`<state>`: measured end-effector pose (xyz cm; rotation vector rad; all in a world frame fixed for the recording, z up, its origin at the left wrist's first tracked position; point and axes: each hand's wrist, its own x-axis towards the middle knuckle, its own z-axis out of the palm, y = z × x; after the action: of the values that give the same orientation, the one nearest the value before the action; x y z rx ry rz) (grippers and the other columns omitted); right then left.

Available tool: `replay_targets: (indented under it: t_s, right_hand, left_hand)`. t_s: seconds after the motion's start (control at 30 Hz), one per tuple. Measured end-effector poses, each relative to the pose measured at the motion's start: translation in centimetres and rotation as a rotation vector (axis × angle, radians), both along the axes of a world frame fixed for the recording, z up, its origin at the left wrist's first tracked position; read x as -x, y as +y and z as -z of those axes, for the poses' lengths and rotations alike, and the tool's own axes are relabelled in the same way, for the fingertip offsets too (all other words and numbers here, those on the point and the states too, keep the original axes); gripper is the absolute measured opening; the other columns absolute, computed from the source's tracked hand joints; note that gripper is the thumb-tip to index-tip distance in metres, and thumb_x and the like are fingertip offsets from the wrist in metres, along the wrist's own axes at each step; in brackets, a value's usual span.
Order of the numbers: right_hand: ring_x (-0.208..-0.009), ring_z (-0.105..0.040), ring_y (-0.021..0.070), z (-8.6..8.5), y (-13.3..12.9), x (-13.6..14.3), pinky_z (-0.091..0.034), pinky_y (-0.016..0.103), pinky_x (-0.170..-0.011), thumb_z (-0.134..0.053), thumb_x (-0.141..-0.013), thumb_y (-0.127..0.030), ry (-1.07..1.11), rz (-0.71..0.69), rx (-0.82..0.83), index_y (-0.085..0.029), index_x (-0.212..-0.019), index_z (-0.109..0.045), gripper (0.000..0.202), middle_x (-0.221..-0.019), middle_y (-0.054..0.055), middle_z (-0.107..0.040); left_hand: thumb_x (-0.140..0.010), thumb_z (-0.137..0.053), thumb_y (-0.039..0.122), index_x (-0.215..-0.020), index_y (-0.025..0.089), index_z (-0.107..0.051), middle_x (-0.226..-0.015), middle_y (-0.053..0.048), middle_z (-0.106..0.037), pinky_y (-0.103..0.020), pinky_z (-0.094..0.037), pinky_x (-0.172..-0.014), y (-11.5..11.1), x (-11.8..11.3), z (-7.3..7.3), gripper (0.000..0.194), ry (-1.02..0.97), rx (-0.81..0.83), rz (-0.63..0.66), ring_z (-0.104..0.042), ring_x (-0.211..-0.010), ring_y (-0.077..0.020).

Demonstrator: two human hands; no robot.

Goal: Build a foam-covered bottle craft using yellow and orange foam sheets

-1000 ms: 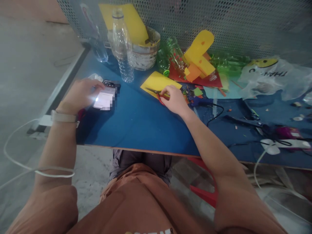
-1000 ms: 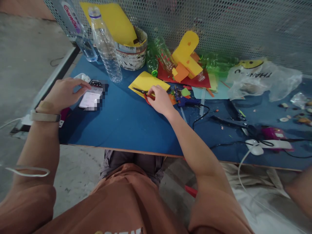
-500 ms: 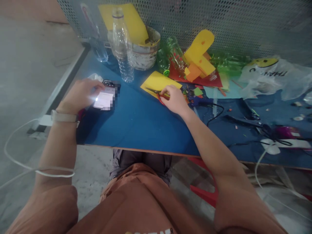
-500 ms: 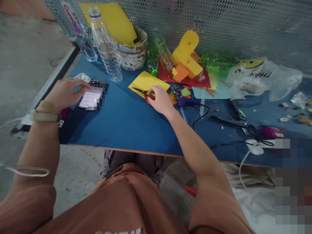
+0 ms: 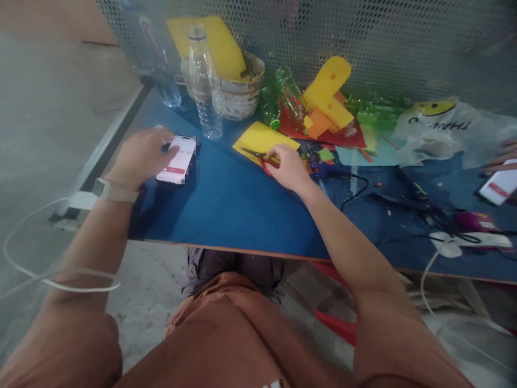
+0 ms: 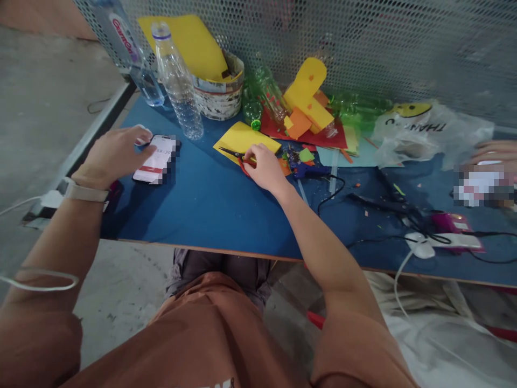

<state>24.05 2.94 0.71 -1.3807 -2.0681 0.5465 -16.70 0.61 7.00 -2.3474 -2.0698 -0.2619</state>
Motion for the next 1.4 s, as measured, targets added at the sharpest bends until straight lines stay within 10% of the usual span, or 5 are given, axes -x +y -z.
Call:
replay_targets:
  t_s: [0.27,0.47,1.13,1.4]
  right_hand:
    - [-0.108,-0.073,0.03,-0.2,-0.1,0.0,-0.06,0.051,-0.102,-0.072,-0.099,-0.015,0.017,-0.005,0.011,-0.027,-0.095,-0.062,0.016,-0.117,0.011,-0.076]
    - [-0.108,-0.072,0.0313,-0.1,-0.1,-0.1,-0.059,0.054,-0.104,-0.073,-0.098,-0.017,-0.002,-0.005,0.003,-0.027,-0.094,-0.061,0.016,-0.115,0.01,-0.076]
    - [-0.108,-0.072,0.0305,-0.1,-0.1,-0.1,-0.059,0.053,-0.104,-0.075,-0.097,-0.013,0.001,0.007,0.006,-0.027,-0.095,-0.063,0.018,-0.113,0.009,-0.074]
    - [-0.11,-0.072,0.0313,0.0,0.1,-0.2,-0.059,0.053,-0.106,-0.074,-0.096,-0.014,0.008,-0.015,-0.002,-0.026,-0.095,-0.063,0.017,-0.114,0.01,-0.075]
  left_hand:
    - [-0.115,-0.047,0.039,-0.153,0.016,-0.074,-0.15,-0.019,-0.079,-0.057,-0.055,-0.123,4.7,-2.0,-2.3,0.051,0.168,0.049,0.123,-0.074,-0.139,-0.0393]
    - [-0.118,-0.033,0.038,-0.152,0.019,-0.076,-0.147,-0.011,-0.084,-0.049,-0.045,-0.132,7.7,0.1,-0.2,0.058,0.06,0.079,0.336,-0.077,-0.135,-0.0286]
    - [-0.108,-0.046,0.034,-0.134,0.026,-0.082,-0.127,0.002,-0.091,-0.039,-0.053,-0.122,7.0,1.1,-0.5,0.044,-0.009,0.149,0.24,-0.077,-0.117,-0.0216]
    - [-0.107,-0.044,0.03,-0.148,0.017,-0.077,-0.151,-0.006,-0.081,-0.037,-0.049,-0.13,5.2,0.6,-2.3,0.053,-0.018,0.142,0.183,-0.07,-0.131,-0.0219]
